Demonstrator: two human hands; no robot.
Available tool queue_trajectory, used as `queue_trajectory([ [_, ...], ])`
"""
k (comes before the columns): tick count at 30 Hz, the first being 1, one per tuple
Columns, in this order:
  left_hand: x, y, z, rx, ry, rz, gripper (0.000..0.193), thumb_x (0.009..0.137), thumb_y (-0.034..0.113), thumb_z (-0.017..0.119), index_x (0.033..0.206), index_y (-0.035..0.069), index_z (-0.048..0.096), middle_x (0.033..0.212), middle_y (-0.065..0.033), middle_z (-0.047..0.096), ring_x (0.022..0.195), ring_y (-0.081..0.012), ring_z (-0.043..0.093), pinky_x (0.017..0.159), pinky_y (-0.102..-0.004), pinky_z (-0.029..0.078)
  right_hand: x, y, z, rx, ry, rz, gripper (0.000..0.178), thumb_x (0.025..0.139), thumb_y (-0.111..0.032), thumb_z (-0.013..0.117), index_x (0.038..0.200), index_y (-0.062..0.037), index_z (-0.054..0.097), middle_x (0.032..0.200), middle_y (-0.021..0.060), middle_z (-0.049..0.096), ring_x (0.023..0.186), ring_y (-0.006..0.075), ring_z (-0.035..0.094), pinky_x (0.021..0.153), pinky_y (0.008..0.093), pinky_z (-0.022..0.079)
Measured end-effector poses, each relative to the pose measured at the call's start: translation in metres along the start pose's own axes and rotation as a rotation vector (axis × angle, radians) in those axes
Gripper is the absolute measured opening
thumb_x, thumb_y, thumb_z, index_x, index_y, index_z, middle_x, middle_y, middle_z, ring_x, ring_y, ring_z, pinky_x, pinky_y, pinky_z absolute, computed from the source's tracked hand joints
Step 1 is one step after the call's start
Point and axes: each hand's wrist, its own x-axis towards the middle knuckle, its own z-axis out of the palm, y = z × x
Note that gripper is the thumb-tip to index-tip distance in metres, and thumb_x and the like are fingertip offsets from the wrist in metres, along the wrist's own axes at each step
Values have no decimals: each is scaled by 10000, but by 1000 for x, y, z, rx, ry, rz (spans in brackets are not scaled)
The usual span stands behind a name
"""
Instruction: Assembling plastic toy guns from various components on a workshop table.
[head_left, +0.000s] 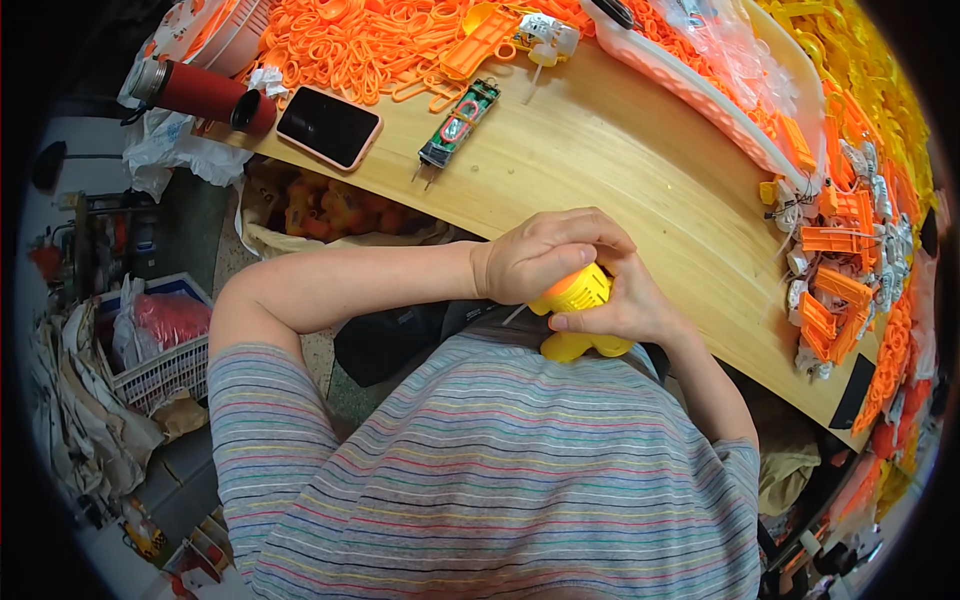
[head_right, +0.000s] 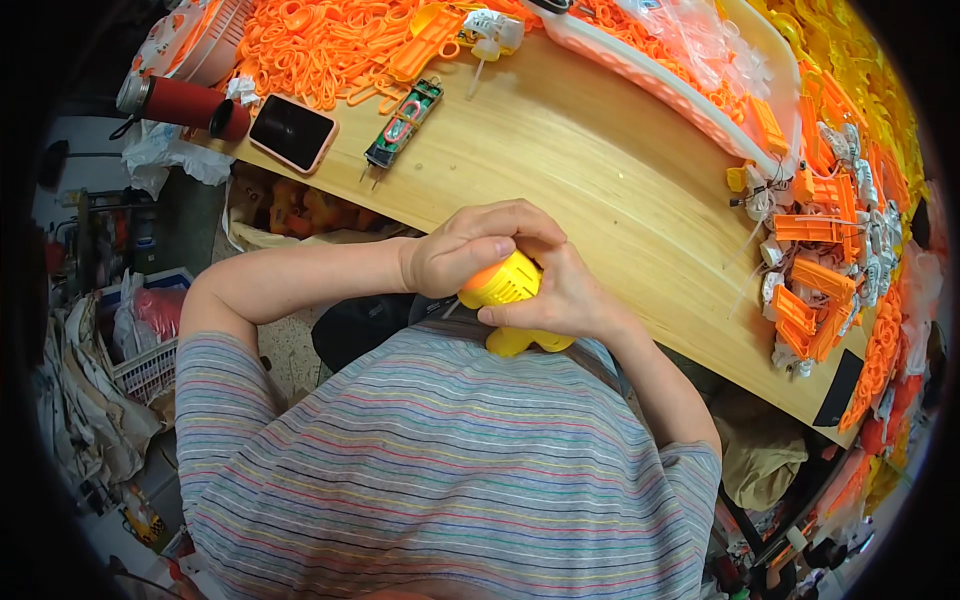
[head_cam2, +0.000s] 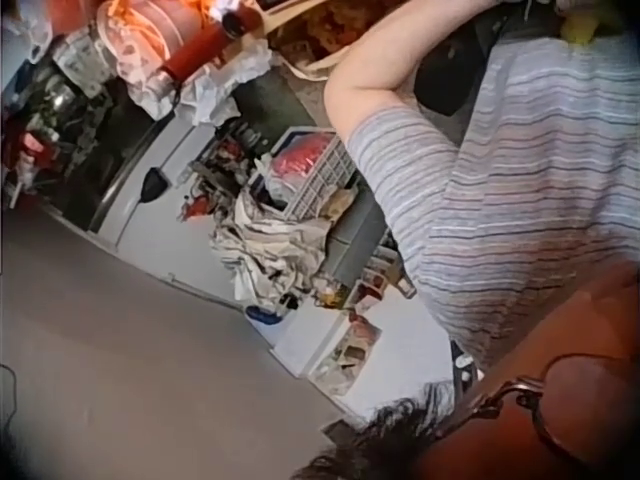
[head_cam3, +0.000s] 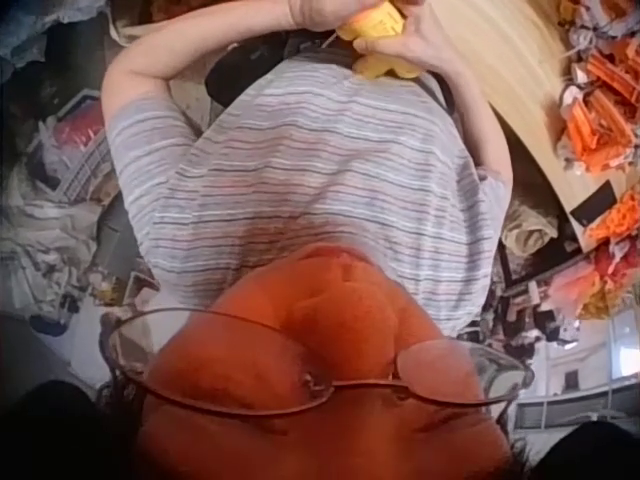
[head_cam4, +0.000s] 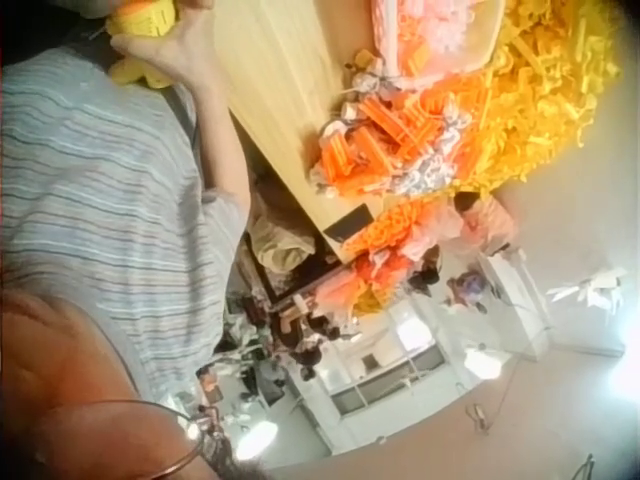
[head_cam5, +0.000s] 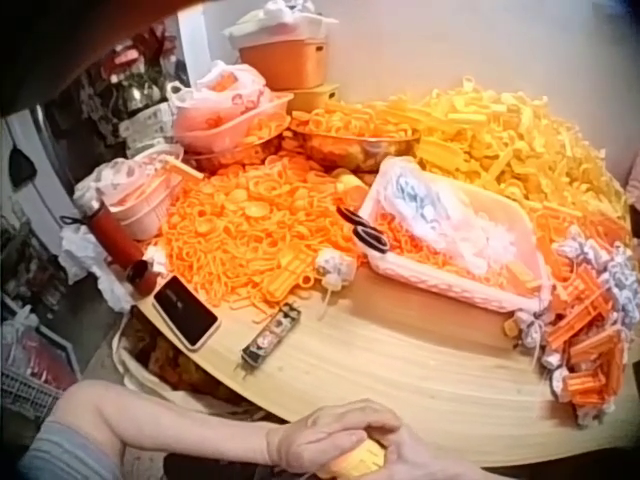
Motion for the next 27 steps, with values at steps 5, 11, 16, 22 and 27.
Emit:
queue_trajectory([
  [5, -14, 7, 9, 26, 31, 156, 378, 920, 188, 389, 1173, -54, 532, 1153, -225, 548, 1071, -336, 544, 955, -413, 420, -6, -4, 15, -138, 49, -250, 696, 645, -216, 834, 1225, -1, 516, 1120, 132, 582, 1070, 256, 562, 933, 367, 452],
  [11, -14, 7, 19, -12, 146, 158, 357, 910, 177, 420, 1150, -51, 552, 1115, -201, 561, 1044, -322, 551, 930, -388, 429, -4, -1, 17, -230, 62, -274, 675, 653, -222, 817, 1216, 3, 521, 1106, 152, 579, 1072, 256, 563, 913, 377, 460],
  [16, 27, 14, -23, 315, 232, 178, 282, 932, 182, 463, 997, -43, 619, 964, -147, 603, 940, -236, 592, 815, -327, 469, 15, -16, 2, -109, 277, 15, 601, 776, -283, 733, 1246, -2, 486, 1089, 122, 604, 1001, 198, 599, 877, 341, 485],
  [22, 46, 23, -69, -473, 519, -452, 309, 971, 268, 490, 915, 4, 640, 921, -66, 640, 870, -123, 605, 766, -257, 485, 27, -7, -33, 303, 320, -301, 614, 887, -264, 614, 1405, -77, 342, 1288, 173, 535, 1140, 283, 569, 984, 394, 454],
  [27, 43, -18, -45, -582, 504, -419, 222, 944, 214, 538, 917, 18, 637, 826, -68, 649, 774, -97, 603, 687, -274, 503, 33, -16, -31, -396, 248, -827, 850, 602, -148, 873, 1319, -79, 423, 1300, 236, 518, 1245, 352, 490, 1055, 460, 362],
])
